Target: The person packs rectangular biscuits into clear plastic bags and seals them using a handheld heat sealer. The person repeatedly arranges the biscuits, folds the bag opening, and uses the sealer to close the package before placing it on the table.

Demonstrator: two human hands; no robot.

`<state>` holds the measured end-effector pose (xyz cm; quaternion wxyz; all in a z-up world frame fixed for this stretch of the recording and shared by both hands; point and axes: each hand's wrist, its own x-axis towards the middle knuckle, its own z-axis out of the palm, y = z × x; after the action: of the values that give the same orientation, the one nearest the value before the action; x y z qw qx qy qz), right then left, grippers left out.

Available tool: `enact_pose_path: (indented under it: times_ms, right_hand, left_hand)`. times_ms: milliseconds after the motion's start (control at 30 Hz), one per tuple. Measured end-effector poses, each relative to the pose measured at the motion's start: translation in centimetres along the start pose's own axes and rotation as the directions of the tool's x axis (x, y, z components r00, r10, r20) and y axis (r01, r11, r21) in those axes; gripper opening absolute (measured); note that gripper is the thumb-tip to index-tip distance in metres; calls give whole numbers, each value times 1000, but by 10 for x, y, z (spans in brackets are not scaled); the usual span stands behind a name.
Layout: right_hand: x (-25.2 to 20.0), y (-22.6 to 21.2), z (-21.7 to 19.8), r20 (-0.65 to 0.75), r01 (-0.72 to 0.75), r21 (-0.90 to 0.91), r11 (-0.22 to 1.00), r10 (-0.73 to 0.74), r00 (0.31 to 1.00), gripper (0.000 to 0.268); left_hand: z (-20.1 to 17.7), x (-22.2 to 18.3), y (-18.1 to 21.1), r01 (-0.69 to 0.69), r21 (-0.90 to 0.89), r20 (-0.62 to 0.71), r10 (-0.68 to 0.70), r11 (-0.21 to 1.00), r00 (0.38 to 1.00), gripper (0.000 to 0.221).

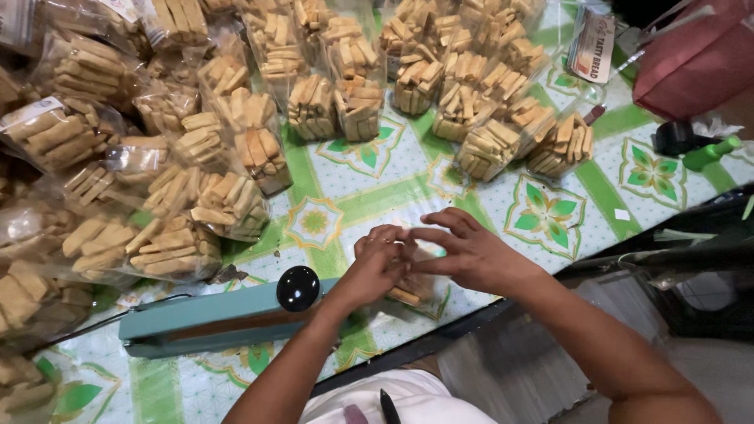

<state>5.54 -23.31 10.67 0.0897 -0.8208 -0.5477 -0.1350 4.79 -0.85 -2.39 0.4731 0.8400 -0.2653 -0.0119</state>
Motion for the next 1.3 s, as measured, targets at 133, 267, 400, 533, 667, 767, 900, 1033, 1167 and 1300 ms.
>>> enact_pose_path:
  times_ms: [133,267,400,533,667,767,900,1033,1167,1300]
  right_hand:
    - [7,5,1,61,39,19,999,-40,997,15]
    - [8,12,3,79,-98,170,981,85,993,10]
    - [14,15,12,105,-225,206,952,207,973,11]
    - [11,16,21,181,-336,215,917,300,937,13]
    - [5,28,20,278,-368,213,905,305,911,14]
    - [3,34,20,407,-421,174,890,324,854,14]
    - [7,31,26,290,-390,290,874,308,906,20]
    - [14,25,32,323,-493,307,814,398,859,22]
    - [14,25,35,391,-543,272,794,424,817,23]
    - [13,28,36,303,-479,351,805,387,871,18]
  left_hand:
    - [-2,3,5,-28,-46,-58,26,999,998,35]
    - [-10,-6,16,-24,-118,-198,0,993,980,38]
    - [-6,-17,34,-36,35,-310,45,999,950,42]
    - [5,-18,39,4,165,-440,70,986,896,14]
    - [7,-16,29,81,130,-476,-9,988,879,8]
    - [9,-15,24,119,81,-455,-70,990,888,7]
    - [10,-10,25,206,-10,-395,-193,978,898,10]
    - [2,-9,27,147,-32,-392,-147,989,908,12]
    - [-6,-12,25,203,-28,-403,-197,979,894,10]
    - [-6,-9,19,157,-12,-420,-147,988,896,13]
